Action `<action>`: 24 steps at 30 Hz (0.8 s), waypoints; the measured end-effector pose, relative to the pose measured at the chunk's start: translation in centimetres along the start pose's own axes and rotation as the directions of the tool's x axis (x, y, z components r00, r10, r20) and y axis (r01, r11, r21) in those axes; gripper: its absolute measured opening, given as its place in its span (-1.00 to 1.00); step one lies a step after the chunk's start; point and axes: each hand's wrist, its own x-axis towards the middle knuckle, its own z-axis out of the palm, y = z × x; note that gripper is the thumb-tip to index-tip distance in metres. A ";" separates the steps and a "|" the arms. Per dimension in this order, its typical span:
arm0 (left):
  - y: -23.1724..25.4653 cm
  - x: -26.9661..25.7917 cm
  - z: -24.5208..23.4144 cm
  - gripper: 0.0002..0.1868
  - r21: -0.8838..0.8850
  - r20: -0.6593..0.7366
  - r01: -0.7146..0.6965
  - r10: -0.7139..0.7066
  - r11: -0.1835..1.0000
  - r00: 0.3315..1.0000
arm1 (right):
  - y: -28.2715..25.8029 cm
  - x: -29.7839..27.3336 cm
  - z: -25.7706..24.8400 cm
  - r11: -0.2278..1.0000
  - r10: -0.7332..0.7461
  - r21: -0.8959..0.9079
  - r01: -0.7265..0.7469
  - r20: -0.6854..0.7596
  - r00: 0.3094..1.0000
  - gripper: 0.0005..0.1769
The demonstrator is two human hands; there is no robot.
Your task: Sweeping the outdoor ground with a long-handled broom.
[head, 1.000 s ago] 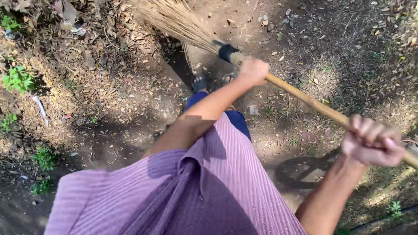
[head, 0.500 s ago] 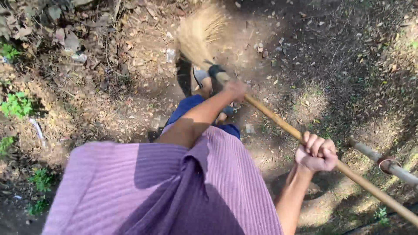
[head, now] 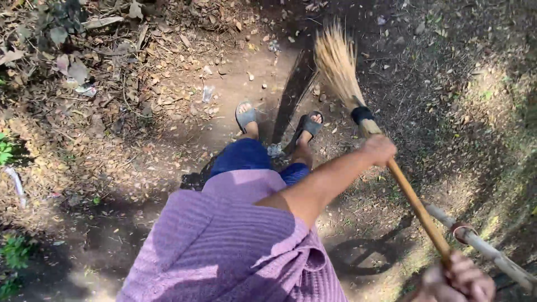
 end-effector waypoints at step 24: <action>-11.3 13.0 -2.6 -0.78 0.006 -0.036 0.448 -0.447 0.894 0.894 | 21.2 24.6 -5.3 0.898 0.271 0.345 -0.274 0.058 0.961 -0.64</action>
